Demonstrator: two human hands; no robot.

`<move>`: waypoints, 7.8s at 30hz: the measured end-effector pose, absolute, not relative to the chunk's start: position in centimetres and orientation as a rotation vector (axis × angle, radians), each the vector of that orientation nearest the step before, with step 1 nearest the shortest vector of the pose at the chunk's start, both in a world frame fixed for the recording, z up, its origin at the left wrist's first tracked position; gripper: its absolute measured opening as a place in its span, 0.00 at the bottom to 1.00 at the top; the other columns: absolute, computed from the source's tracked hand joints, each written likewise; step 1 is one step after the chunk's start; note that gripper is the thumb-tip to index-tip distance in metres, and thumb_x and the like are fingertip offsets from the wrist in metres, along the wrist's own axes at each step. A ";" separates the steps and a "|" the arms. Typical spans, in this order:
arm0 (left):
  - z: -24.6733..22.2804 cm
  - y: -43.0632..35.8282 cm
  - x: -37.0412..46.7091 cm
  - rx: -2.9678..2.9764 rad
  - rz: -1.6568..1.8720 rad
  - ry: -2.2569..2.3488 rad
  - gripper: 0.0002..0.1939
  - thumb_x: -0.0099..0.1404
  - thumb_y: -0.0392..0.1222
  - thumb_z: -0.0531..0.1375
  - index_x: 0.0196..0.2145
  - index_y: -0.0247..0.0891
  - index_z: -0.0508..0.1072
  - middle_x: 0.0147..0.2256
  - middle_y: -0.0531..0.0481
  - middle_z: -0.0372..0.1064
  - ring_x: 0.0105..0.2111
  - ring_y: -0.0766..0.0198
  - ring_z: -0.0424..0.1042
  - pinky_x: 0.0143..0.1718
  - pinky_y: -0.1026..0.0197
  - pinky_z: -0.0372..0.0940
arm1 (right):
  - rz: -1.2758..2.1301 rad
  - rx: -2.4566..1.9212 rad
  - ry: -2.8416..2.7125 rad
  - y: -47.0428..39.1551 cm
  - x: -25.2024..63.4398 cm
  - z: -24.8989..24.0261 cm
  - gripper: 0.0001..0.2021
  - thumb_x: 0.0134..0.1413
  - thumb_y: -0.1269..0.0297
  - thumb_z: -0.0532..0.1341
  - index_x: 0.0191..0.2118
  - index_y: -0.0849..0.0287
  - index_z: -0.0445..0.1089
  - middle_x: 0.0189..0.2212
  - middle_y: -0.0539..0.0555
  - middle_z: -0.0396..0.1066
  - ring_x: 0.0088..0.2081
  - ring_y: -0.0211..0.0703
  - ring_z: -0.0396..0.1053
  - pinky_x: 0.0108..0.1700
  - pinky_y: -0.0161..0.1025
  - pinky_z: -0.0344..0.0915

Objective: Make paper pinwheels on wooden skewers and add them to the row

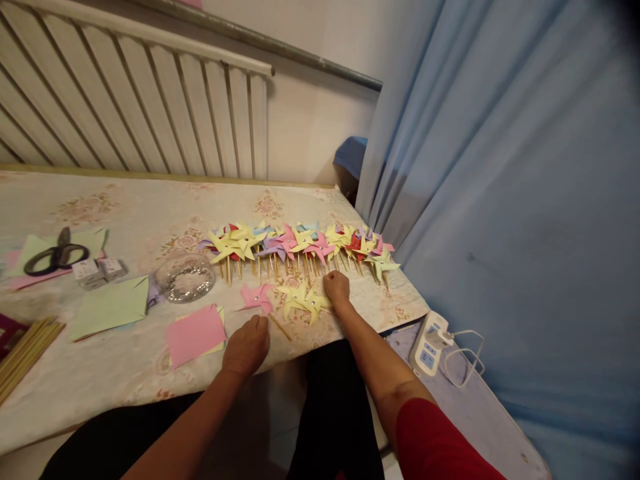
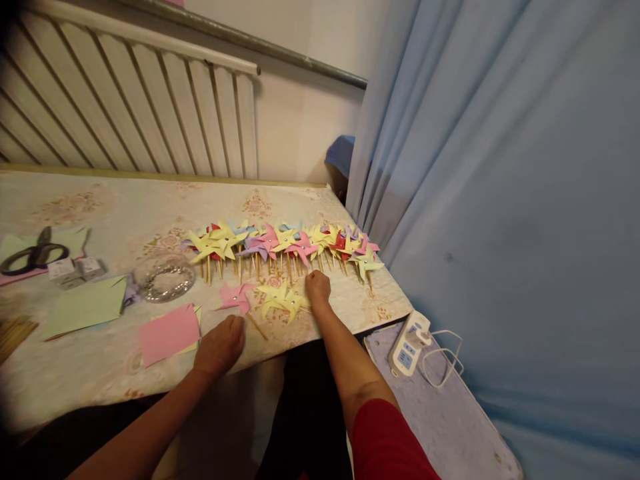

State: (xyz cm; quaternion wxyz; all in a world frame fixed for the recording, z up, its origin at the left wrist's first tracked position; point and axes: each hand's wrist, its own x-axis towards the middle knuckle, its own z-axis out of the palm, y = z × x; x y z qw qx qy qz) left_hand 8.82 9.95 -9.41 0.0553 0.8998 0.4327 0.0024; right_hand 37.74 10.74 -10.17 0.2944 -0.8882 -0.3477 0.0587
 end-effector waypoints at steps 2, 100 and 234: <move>-9.3 9.9 8.8 2.722 0.003 1.320 0.15 0.71 0.37 0.44 0.43 0.33 0.69 0.41 0.38 0.68 0.41 0.55 0.70 0.39 0.55 0.62 | 0.148 -2.359 -0.932 10.7 37.7 -10.2 0.11 0.56 0.66 0.57 0.32 0.58 0.77 0.31 0.54 0.77 0.33 0.40 0.70 0.34 0.33 0.58; -9.8 10.2 8.8 2.832 -0.007 1.323 0.14 0.72 0.40 0.42 0.40 0.37 0.66 0.40 0.42 0.68 0.41 0.56 0.71 0.37 0.56 0.61 | -0.011 -2.312 -0.399 10.7 43.0 -10.4 0.14 0.57 0.67 0.51 0.37 0.59 0.75 0.35 0.63 0.76 0.37 0.52 0.72 0.36 0.41 0.61; -9.9 10.4 8.9 2.864 0.008 1.303 0.15 0.73 0.40 0.41 0.39 0.36 0.65 0.39 0.42 0.67 0.39 0.56 0.71 0.35 0.56 0.59 | -0.228 -2.233 -0.561 4.6 45.9 -12.1 0.14 0.55 0.68 0.49 0.30 0.60 0.72 0.30 0.60 0.73 0.33 0.48 0.66 0.37 0.40 0.57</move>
